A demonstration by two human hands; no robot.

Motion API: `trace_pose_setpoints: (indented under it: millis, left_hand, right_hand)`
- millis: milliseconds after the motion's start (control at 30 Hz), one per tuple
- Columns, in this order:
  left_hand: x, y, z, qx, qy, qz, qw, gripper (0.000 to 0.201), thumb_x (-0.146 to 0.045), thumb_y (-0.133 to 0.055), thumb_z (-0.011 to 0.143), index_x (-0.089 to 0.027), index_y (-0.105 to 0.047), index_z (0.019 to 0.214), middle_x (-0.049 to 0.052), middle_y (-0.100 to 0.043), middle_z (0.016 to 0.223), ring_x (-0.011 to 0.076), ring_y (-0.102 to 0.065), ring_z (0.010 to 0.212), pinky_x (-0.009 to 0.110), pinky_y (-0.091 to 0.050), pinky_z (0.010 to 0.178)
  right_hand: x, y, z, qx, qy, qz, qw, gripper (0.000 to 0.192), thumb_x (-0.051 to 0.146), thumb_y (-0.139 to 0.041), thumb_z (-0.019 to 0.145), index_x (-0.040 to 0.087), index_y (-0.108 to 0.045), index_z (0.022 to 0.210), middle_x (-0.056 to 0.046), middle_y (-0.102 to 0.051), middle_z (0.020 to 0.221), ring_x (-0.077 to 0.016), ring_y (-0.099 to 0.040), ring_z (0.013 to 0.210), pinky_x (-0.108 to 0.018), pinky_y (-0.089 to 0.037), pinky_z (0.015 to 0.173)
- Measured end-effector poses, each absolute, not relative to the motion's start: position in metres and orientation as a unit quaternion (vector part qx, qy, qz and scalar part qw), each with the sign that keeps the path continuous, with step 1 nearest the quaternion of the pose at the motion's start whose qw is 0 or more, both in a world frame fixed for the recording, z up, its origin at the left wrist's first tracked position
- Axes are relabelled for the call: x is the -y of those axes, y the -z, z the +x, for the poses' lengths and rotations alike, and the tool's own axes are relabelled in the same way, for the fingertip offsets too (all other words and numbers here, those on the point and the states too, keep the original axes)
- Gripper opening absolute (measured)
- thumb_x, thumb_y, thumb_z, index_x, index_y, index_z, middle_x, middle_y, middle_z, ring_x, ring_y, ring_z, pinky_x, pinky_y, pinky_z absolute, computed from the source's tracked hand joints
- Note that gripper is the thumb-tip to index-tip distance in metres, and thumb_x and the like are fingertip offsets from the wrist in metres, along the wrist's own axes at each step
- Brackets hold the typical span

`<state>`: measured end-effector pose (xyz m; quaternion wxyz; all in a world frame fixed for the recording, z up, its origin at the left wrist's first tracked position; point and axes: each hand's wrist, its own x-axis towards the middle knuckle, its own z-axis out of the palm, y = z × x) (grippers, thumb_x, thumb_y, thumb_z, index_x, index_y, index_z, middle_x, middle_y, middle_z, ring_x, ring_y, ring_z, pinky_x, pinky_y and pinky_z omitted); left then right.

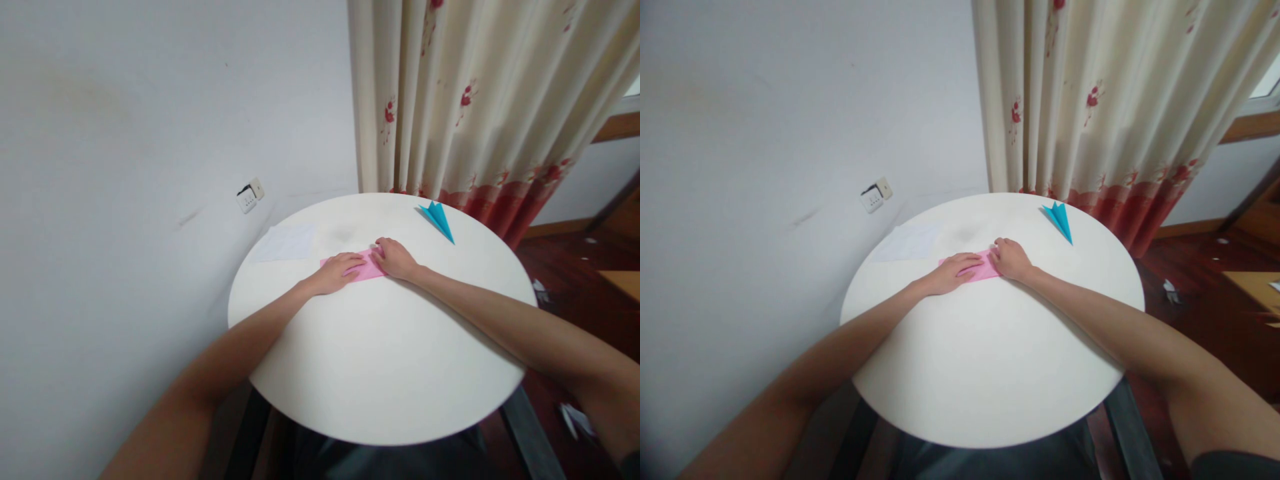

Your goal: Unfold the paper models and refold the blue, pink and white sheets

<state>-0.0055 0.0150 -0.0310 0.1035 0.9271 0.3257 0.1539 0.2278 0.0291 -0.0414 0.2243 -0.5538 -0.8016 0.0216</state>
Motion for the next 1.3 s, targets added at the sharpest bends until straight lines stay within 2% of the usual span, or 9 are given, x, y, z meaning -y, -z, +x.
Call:
trace_pose_setpoints:
  millis: [167,333,433,633,900,1100,1200,1300]
  left_hand:
    - [-0.013,0.027,-0.006,-0.316,-0.162,0.929,0.105,0.035,-0.036,-0.047,0.104,-0.026,-0.066,0.131,0.007,-0.061,0.139,0.023,-0.053,0.129,0.042,-0.038,0.114]
    - [-0.009,0.023,-0.004,-0.321,-0.16,0.928,0.102,0.035,-0.037,-0.049,0.102,-0.026,-0.067,0.13,0.008,-0.063,0.132,0.0244,-0.055,0.123,0.043,-0.041,0.112]
    - [-0.008,0.025,-0.003,-0.333,-0.156,0.925,0.094,0.038,-0.037,-0.048,0.103,-0.027,-0.063,0.136,0.008,-0.059,0.139,0.0249,-0.052,0.129,0.044,-0.039,0.114]
    - [-0.013,0.033,-0.005,-0.345,-0.122,0.925,0.098,0.041,-0.038,-0.042,0.106,-0.027,-0.059,0.142,0.007,-0.043,0.159,0.0247,-0.037,0.147,0.044,-0.028,0.123]
    - [-0.008,0.029,-0.003,-0.369,-0.122,0.913,0.12,0.055,-0.042,-0.044,0.103,-0.019,-0.04,0.154,0.011,-0.041,0.16,0.0223,-0.036,0.149,0.039,-0.025,0.125]
    - [-0.006,0.028,0.0,-0.399,-0.106,0.903,0.118,0.064,-0.045,-0.041,0.103,-0.014,-0.028,0.157,0.016,-0.03,0.164,0.0258,-0.028,0.153,0.042,-0.022,0.126]
    - [-0.007,0.03,-0.001,-0.405,-0.117,0.899,0.117,0.067,-0.045,-0.041,0.102,-0.013,-0.023,0.158,0.017,-0.028,0.165,0.0277,-0.027,0.153,0.044,-0.021,0.126]
    - [-0.009,0.033,-0.003,-0.4,-0.133,0.899,0.115,0.064,-0.043,-0.042,0.102,-0.014,-0.026,0.157,0.018,-0.032,0.162,0.0286,-0.032,0.15,0.046,-0.025,0.125]
  right_hand:
    - [-0.027,0.039,0.228,0.825,-0.014,-0.525,0.209,0.023,0.031,-0.052,0.101,0.014,-0.068,0.104,-0.016,-0.07,0.111,-0.0249,-0.063,0.102,-0.031,-0.041,0.093]
    - [-0.027,0.039,0.227,0.834,-0.015,-0.511,0.208,0.023,0.03,-0.053,0.101,0.014,-0.068,0.106,-0.016,-0.069,0.113,-0.0249,-0.061,0.103,-0.032,-0.042,0.094]
    - [-0.029,0.041,0.227,0.841,-0.012,-0.502,0.203,0.023,0.029,-0.052,0.101,0.014,-0.068,0.106,-0.017,-0.068,0.114,-0.0255,-0.06,0.106,-0.034,-0.041,0.097]
    - [-0.031,0.047,0.227,0.844,-0.018,-0.494,0.207,0.028,0.032,-0.053,0.1,0.012,-0.064,0.117,-0.018,-0.065,0.123,-0.0274,-0.056,0.119,-0.037,-0.038,0.104]
    - [-0.028,0.043,0.226,0.826,-0.036,-0.502,0.252,0.025,0.028,-0.059,0.096,0.012,-0.064,0.115,-0.016,-0.066,0.116,-0.0269,-0.058,0.109,-0.034,-0.042,0.096]
    - [-0.026,0.039,0.228,0.808,-0.032,-0.489,0.327,0.027,0.015,-0.058,0.089,0.016,-0.064,0.115,-0.011,-0.067,0.112,-0.0246,-0.06,0.104,-0.032,-0.044,0.092]
    - [-0.021,0.037,0.226,0.809,-0.042,-0.46,0.364,0.031,0.014,-0.054,0.09,0.018,-0.063,0.119,-0.009,-0.068,0.114,-0.0234,-0.061,0.104,-0.032,-0.045,0.093]
    - [-0.015,0.033,0.222,0.822,-0.065,-0.424,0.376,0.031,0.02,-0.053,0.094,0.018,-0.062,0.125,-0.008,-0.071,0.113,-0.0218,-0.063,0.102,-0.031,-0.045,0.093]
